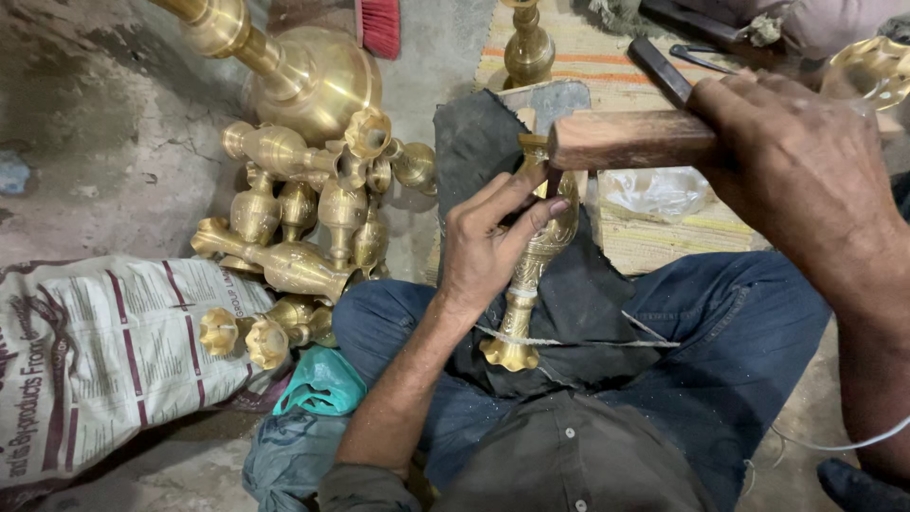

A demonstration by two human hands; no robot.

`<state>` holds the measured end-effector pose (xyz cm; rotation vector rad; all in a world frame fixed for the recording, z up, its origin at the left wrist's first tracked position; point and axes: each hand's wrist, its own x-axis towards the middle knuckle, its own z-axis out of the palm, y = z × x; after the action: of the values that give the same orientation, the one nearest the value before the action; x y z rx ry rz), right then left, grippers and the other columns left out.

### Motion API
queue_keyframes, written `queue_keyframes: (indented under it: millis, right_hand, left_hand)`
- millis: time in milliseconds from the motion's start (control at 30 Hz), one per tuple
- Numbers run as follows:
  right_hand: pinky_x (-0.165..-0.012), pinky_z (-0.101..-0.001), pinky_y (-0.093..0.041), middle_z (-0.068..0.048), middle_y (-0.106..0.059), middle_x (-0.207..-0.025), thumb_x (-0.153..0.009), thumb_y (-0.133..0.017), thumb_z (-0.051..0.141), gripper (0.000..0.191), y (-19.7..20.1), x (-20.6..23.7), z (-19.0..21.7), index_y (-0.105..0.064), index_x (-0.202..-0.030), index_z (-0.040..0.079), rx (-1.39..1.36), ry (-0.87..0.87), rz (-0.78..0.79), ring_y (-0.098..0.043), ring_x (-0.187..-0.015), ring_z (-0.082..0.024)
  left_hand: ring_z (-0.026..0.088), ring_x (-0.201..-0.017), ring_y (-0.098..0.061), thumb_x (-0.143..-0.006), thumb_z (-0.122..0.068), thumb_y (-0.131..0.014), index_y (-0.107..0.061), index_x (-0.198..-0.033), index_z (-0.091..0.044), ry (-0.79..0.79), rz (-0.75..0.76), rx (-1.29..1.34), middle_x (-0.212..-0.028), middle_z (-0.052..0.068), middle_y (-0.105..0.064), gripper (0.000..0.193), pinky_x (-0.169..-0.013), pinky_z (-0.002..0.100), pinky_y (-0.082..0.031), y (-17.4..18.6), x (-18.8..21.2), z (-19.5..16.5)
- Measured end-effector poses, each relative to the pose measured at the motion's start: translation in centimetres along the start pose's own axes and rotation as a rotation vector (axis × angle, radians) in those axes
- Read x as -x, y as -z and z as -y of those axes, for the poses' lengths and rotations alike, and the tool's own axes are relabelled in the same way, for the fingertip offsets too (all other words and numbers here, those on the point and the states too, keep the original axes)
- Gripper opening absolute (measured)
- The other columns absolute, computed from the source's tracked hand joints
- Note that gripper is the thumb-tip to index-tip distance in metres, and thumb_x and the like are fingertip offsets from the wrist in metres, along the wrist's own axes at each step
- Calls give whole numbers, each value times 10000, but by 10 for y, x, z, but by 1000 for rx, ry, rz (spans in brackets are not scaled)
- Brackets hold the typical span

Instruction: The person sits cross-legged on the floor holding an engraved brass vase against a sandbag on their lap. They hold a punch against the vase surface and repeatedly strike it with a wooden mallet, repositioning the punch to work around the decorated body of the vase.

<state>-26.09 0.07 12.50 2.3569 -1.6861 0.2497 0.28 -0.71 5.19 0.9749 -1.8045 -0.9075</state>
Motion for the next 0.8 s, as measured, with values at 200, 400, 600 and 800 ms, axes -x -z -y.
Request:
queue_keyframes:
  millis: [200, 400, 600, 800]
  right_hand:
    - [-753, -463, -570, -147, -729, -917, -816, -803, 135, 369, -5, 1, -2, -647, -1137, 42, -21, 41, -74, -735, -862, -320]
    - [-716, -437, -554, -134, -700, -874, -881, -820, 180, 324, -10, 4, -8, -662, -1138, 64, -22, 0, 23, -715, -831, -319]
    - [-801, -443, -561, -134, -681, -928, -963, -806, 201, 283, -8, -6, -9, -649, -1140, 45, -254, -108, -26, -694, -839, -293]
    - [-871, -404, -568, -35, -732, -1026, -968, -828, 245, 259, 7, -20, -3, -707, -1171, 137, 202, 27, -64, -712, -949, -221]
  left_hand:
    - [128, -862, -706, -971, -133, -795, -701, -1288, -16, 17, 11, -36, -1005, 75, -739, 351, -726, 293, -559, 2, -2, 1]
    - [120, -865, -699, -969, -135, -796, -695, -1291, -5, 22, 12, -2, -1018, 73, -738, 362, -739, 274, -557, 3, -2, 1]
    - [80, -823, -731, -947, -166, -798, -701, -1324, -41, 230, -149, 109, -949, 58, -774, 409, -705, 237, -601, -13, 4, 1]
    - [94, -809, -748, -943, -166, -825, -717, -1272, -38, 150, -193, 14, -970, 67, -781, 370, -686, 251, -613, -19, 10, 4]
